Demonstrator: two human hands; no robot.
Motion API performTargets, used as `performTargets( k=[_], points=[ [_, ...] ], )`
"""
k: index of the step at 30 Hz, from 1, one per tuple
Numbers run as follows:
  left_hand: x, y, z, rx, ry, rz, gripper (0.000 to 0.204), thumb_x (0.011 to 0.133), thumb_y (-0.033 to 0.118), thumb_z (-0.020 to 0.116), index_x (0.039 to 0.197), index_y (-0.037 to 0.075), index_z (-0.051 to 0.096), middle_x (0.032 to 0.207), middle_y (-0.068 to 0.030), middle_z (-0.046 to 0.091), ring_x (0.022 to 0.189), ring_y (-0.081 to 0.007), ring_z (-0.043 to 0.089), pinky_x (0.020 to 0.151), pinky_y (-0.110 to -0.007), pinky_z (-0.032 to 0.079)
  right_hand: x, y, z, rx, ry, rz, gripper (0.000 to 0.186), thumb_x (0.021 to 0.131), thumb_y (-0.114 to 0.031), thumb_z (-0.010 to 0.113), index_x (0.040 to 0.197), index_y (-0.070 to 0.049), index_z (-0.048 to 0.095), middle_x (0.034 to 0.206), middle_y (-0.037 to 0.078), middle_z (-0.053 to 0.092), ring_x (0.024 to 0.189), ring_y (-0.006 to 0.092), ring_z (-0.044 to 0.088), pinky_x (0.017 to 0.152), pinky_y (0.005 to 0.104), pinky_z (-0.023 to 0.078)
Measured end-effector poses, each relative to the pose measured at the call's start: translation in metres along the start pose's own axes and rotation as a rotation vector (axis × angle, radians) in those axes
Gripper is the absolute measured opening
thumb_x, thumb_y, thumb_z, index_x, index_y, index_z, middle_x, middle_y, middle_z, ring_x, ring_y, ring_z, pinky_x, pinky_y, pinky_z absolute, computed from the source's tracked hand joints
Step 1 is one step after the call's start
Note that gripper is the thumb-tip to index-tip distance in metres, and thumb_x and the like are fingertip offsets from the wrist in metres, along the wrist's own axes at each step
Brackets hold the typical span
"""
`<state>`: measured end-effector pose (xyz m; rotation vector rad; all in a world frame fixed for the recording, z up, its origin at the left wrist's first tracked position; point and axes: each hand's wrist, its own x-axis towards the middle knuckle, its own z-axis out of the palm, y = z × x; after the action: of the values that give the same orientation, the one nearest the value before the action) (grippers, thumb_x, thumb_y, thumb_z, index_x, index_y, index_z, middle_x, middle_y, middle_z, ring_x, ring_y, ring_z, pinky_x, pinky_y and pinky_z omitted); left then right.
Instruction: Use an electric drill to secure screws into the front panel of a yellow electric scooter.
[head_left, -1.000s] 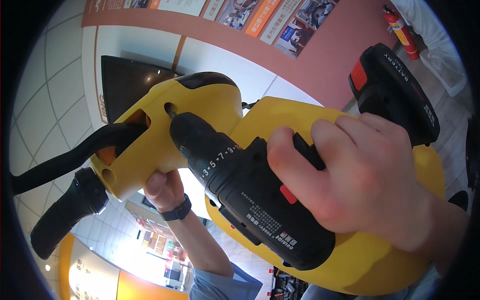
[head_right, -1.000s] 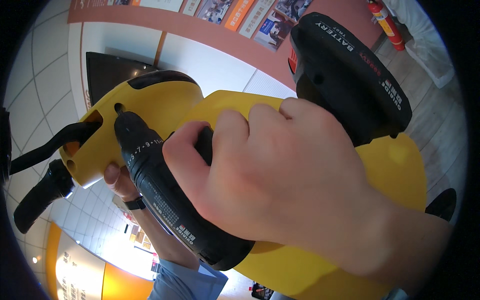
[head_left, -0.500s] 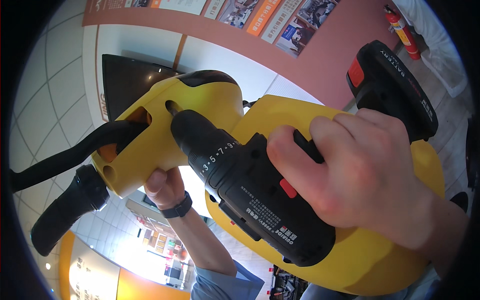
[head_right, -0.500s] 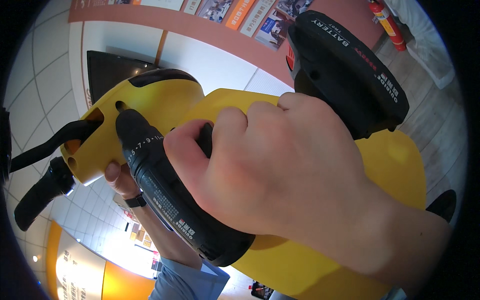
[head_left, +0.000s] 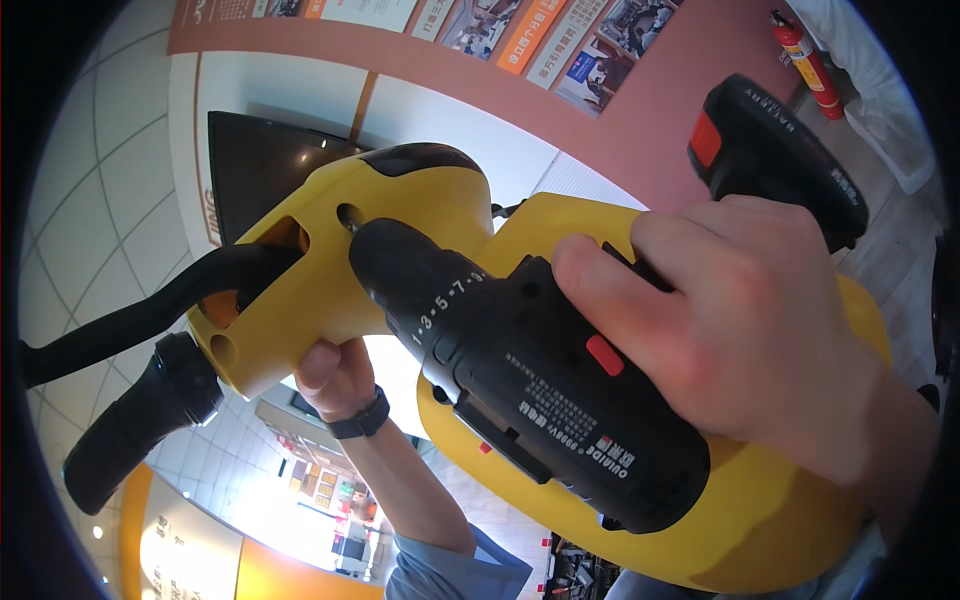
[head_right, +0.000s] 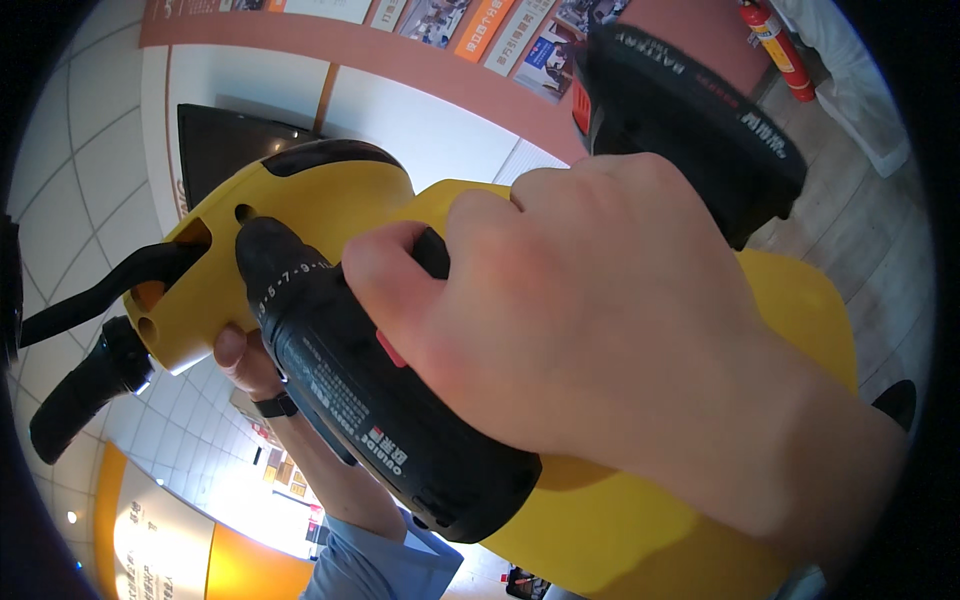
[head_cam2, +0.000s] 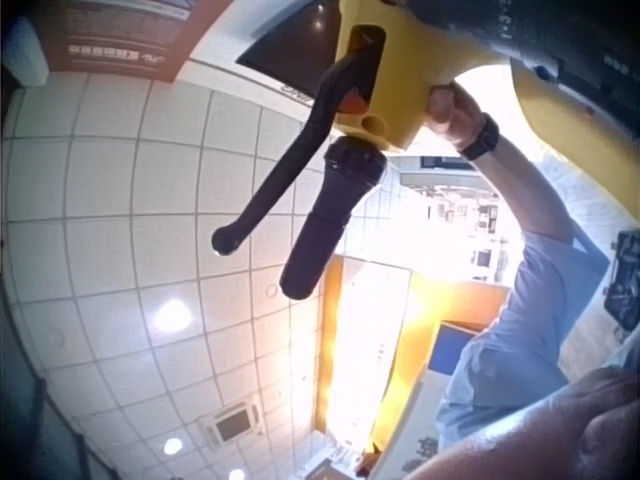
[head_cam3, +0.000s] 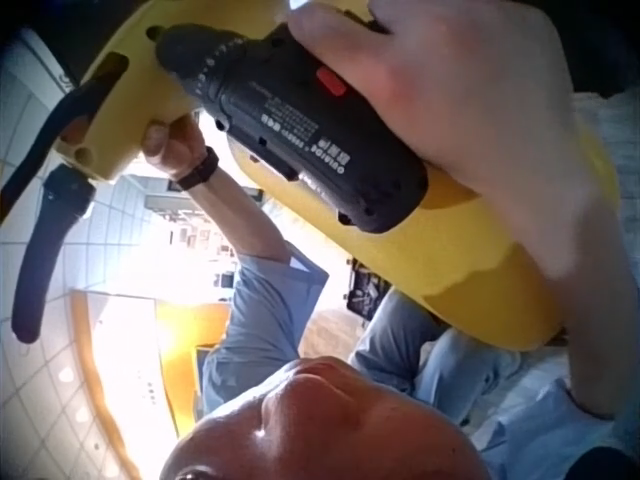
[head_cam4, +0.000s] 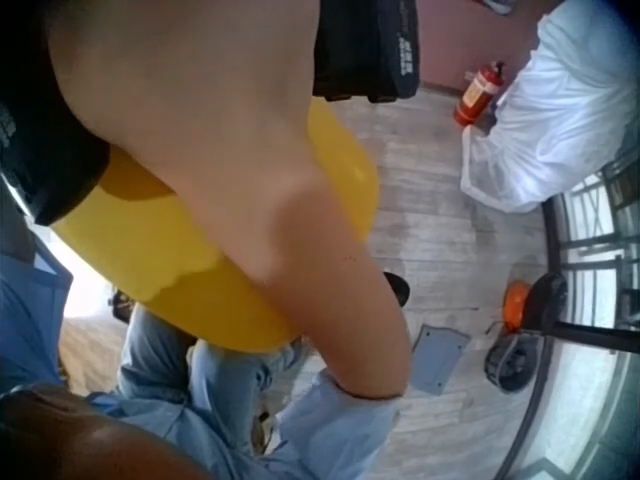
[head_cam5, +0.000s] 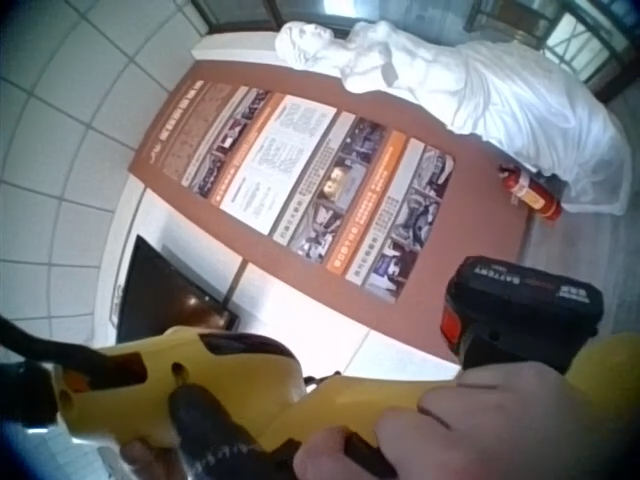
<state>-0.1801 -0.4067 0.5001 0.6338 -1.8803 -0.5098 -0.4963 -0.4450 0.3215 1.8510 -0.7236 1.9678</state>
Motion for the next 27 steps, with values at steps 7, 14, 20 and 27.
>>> performTargets(
  k=[7,14,20,27],
  points=[
    [-0.001,0.006,0.022,0.068,-0.068,0.069,0.053,0.065,0.013,0.078,0.115,0.008,0.062,0.115,-0.0046,0.063,0.111,-0.0227,0.057,0.102,-0.040,0.043,0.023,0.007,-0.019,-0.386,0.151,-0.283,0.025,0.061,-0.008,0.068,0.086,-0.012,0.065,0.062,0.001,0.038,0.052,0.0174,0.044,0.046,0.0289,0.035],
    [-0.001,0.001,0.014,0.100,-0.138,0.050,0.071,0.063,0.023,0.087,0.126,0.011,0.056,0.124,-0.0034,0.059,0.120,-0.0225,0.051,0.107,-0.041,0.038,0.008,0.008,-0.013,-0.219,-0.034,-0.115,0.027,0.060,-0.009,0.066,0.087,-0.010,0.065,0.063,0.002,0.041,0.054,0.0167,0.047,0.047,0.0283,0.036],
    [0.000,-0.003,0.015,0.147,0.005,0.081,0.070,0.065,0.027,0.086,0.127,0.012,0.056,0.126,-0.0029,0.057,0.121,-0.0220,0.050,0.106,-0.041,0.038,0.012,0.010,-0.035,-0.226,-0.053,-0.207,0.031,0.060,-0.012,0.065,0.090,-0.004,0.065,0.065,0.003,0.048,0.054,0.0161,0.051,0.047,0.0273,0.037],
    [0.000,0.008,0.048,0.204,0.007,0.161,0.063,0.073,0.022,0.080,0.127,0.006,0.052,0.121,-0.0048,0.057,0.116,-0.0221,0.051,0.103,-0.037,0.039,-0.026,-0.023,-0.110,-0.037,-0.249,0.182,0.034,0.069,-0.020,0.071,0.100,-0.007,0.065,0.063,0.005,0.057,0.058,0.0224,0.063,0.050,0.0313,0.045]
  ],
)
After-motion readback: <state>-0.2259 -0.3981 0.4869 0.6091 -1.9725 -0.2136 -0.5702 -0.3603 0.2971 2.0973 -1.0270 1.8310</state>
